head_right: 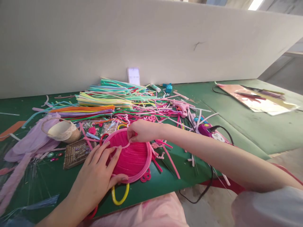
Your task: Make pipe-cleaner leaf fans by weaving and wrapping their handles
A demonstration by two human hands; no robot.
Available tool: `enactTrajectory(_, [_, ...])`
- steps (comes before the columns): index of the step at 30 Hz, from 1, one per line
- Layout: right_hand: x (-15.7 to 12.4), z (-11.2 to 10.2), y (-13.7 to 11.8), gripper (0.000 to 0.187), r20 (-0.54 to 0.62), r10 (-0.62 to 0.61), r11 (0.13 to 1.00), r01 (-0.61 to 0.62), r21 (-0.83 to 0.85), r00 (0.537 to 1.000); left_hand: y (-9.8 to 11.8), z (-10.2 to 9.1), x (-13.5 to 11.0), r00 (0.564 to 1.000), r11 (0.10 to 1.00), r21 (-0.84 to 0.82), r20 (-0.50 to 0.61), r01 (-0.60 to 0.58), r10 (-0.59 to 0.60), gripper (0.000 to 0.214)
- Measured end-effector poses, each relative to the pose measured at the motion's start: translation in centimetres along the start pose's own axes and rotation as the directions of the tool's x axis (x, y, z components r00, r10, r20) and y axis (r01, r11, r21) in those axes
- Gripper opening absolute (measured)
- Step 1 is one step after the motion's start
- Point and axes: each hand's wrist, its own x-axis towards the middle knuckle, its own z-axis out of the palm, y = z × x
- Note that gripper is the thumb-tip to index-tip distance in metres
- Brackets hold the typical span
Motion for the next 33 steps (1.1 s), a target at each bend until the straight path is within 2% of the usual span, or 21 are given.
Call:
enactTrajectory(4, [1.4, -1.2, -0.7, 0.017, 0.09, 0.083, 0.995, -0.078, -0.053, 0.992, -0.4, 0.0, 0.1, 0.999, 0.999, -0.001, -0.003, -0.039, 0.039, 0.077])
enactTrajectory(11, [3.8, -2.8, -2.0, 0.023, 0.269, 0.081, 0.965, -0.007, -0.264, 0.96, -0.6, 0.2, 0.4, 0.999, 0.999, -0.04, 0.006, -0.031, 0.031, 0.085])
enactTrajectory(15, [4.1, -3.0, -2.8, 0.023, 0.262, 0.076, 0.942, 0.016, -0.334, 0.962, -1.0, 0.5, 0.4, 0.999, 0.996, -0.081, -0.045, -0.026, 0.022, 0.082])
enactTrajectory(18, [4.3, -3.0, -3.1, 0.019, 0.263, 0.074, 0.938, 0.022, -0.347, 0.962, -1.5, 0.7, 0.3, 0.996, 0.991, -0.109, -0.053, -0.074, 0.069, 0.075])
enactTrajectory(22, [4.5, -2.8, -3.1, 0.017, 0.266, 0.078, 0.943, 0.015, -0.331, 0.961, -2.5, 1.0, 0.3, 0.99, 0.968, -0.217, 0.031, -0.129, 0.139, 0.081])
enactTrajectory(26, [4.4, -2.9, -2.9, 0.021, 0.265, 0.121, 0.943, -0.027, -0.331, 0.957, -3.1, 1.2, 0.8, 0.962, 0.918, -0.344, 0.11, -0.199, 0.25, 0.087])
enactTrajectory(30, [4.0, -3.4, -2.3, 0.023, 0.261, 0.152, 0.954, -0.072, -0.292, 0.953, -3.2, 1.2, 1.0, 0.957, 0.894, -0.414, 0.148, -0.17, 0.251, 0.088])
enactTrajectory(33, [3.8, -3.6, -2.1, 0.027, 0.218, 0.177, 0.934, -0.094, -0.345, 0.96, -3.1, 1.4, 0.9, 0.965, 0.899, -0.421, 0.163, -0.121, 0.206, 0.087])
